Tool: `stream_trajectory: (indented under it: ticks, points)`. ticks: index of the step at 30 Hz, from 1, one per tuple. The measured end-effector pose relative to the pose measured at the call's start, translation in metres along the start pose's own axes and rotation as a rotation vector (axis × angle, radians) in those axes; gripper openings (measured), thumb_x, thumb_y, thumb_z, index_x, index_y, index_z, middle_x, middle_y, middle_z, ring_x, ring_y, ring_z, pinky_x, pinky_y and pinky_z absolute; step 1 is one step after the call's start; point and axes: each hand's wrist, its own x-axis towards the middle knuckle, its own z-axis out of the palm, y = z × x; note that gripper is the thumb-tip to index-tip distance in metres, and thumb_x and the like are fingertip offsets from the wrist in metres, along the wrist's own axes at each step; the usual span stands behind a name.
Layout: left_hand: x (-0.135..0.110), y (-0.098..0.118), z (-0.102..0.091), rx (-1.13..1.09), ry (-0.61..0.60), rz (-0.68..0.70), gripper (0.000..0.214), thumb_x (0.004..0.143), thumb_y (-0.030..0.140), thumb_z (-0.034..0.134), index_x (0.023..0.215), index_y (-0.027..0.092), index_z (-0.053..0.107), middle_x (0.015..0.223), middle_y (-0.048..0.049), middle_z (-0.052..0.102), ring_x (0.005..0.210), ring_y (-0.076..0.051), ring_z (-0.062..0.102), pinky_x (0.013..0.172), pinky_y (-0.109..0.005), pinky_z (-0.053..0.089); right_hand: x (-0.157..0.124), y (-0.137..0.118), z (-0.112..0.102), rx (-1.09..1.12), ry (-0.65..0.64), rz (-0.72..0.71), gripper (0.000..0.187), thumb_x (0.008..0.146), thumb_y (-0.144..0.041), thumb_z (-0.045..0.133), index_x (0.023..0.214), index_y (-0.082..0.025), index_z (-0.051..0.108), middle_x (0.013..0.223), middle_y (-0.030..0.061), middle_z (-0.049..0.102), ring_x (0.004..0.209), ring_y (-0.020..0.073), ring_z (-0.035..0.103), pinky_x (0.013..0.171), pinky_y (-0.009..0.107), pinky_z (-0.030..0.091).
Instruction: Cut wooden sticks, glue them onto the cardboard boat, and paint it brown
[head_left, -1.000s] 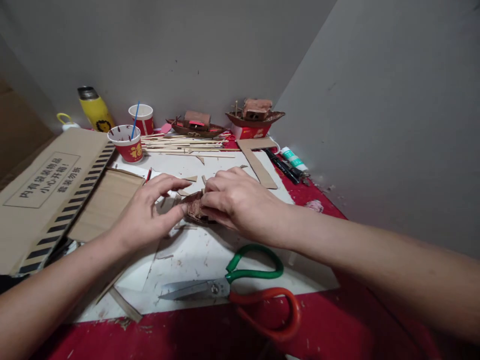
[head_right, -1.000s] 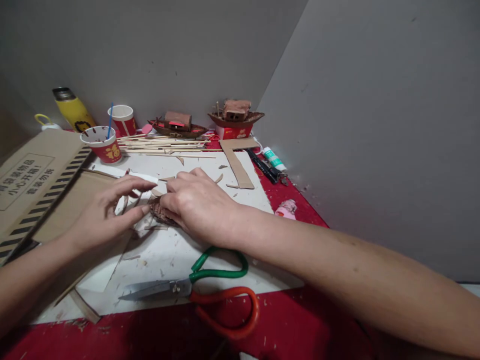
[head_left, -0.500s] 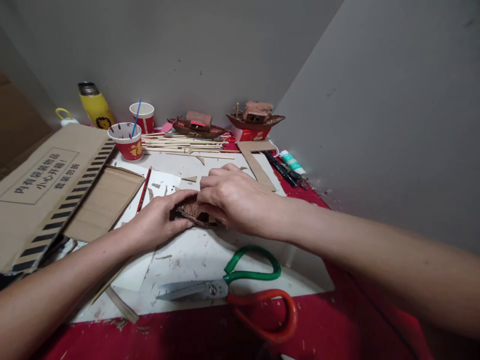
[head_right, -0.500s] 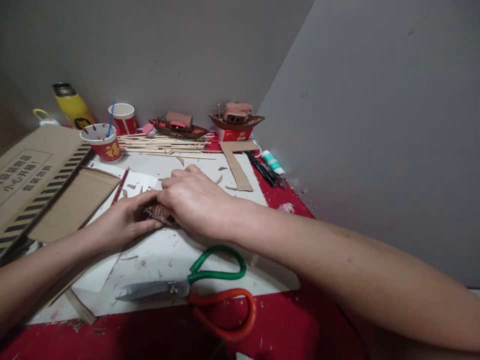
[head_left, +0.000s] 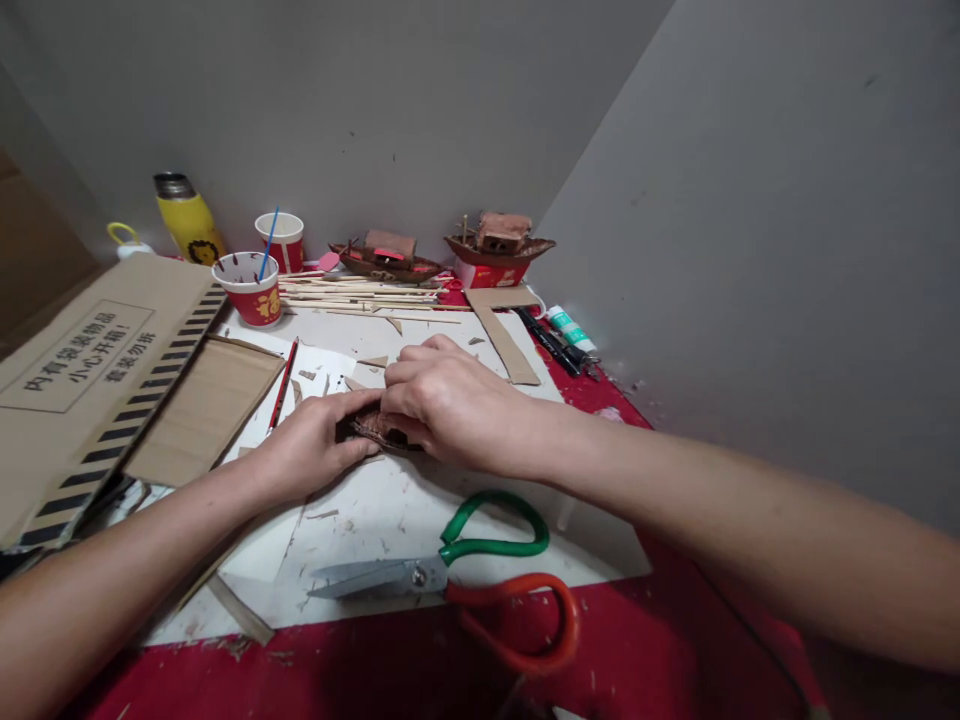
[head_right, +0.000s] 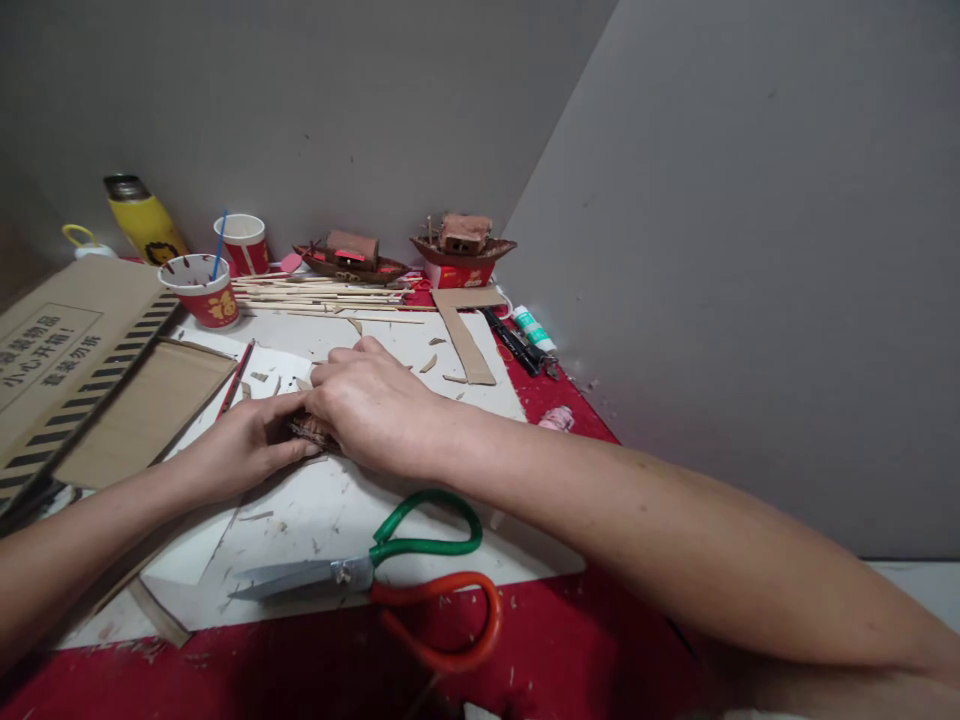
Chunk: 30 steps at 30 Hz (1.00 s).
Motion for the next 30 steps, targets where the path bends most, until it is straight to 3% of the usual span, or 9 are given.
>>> stream_trajectory:
  ticks: [10,15,20,23,26,30]
  points:
    - [-0.001,-0.005,0.001,-0.125,-0.018,0.024,0.031,0.08,0.018,0.072,0.11,0.017,0.069,0.106,-0.0068,0.076,0.098,-0.025,0.068,0.086,-0.036,0.053,-0.001,0.002,-0.002,0.024,0.027,-0.024,0.022,0.097,-0.027,0.062,0.088,-0.016,0.078,0.079,0.0066,0.07,0.078,0.0196,0.052,0.075,0.035,0.027]
    - [-0.002,-0.004,0.002,-0.222,-0.042,0.022,0.022,0.085,0.02,0.068,0.107,0.019,0.072,0.103,-0.005,0.077,0.098,-0.024,0.069,0.09,-0.037,0.053,-0.001,0.001,-0.003,-0.001,0.028,-0.03,0.024,0.098,-0.026,0.059,0.086,-0.015,0.077,0.079,0.007,0.07,0.076,0.0189,0.051,0.075,0.035,0.028]
    - [-0.001,-0.003,0.001,-0.183,-0.055,0.053,0.016,0.088,0.02,0.065,0.101,0.021,0.075,0.102,-0.0038,0.077,0.099,-0.022,0.068,0.092,-0.036,0.052,-0.006,0.004,-0.009,0.035,0.063,-0.013,0.024,0.097,-0.031,0.058,0.093,-0.015,0.076,0.085,0.0089,0.072,0.081,0.0216,0.057,0.079,0.036,0.033]
    - [-0.001,-0.003,0.001,-0.148,-0.024,0.034,0.015,0.087,0.024,0.067,0.101,0.021,0.074,0.112,-0.006,0.075,0.105,-0.023,0.067,0.096,-0.038,0.05,-0.031,0.015,-0.018,0.07,0.218,0.01,0.025,0.096,-0.031,0.058,0.106,-0.013,0.072,0.092,0.0112,0.073,0.086,0.0231,0.061,0.082,0.037,0.038]
    - [-0.001,-0.005,0.001,-0.118,0.005,0.025,0.015,0.085,0.03,0.071,0.098,0.023,0.073,0.118,-0.0069,0.073,0.11,-0.025,0.066,0.1,-0.042,0.049,-0.081,0.028,-0.024,0.082,0.395,0.116,0.024,0.099,-0.029,0.054,0.106,-0.013,0.07,0.094,0.0117,0.074,0.086,0.0225,0.063,0.081,0.036,0.044]
    - [0.002,-0.008,-0.001,-0.073,-0.013,0.003,0.021,0.083,0.032,0.072,0.101,0.022,0.073,0.123,-0.0103,0.072,0.112,-0.03,0.066,0.099,-0.047,0.05,-0.163,0.036,-0.008,0.009,0.365,0.423,0.03,0.099,-0.036,0.052,0.113,-0.014,0.067,0.095,0.012,0.071,0.086,0.0238,0.065,0.077,0.035,0.049]
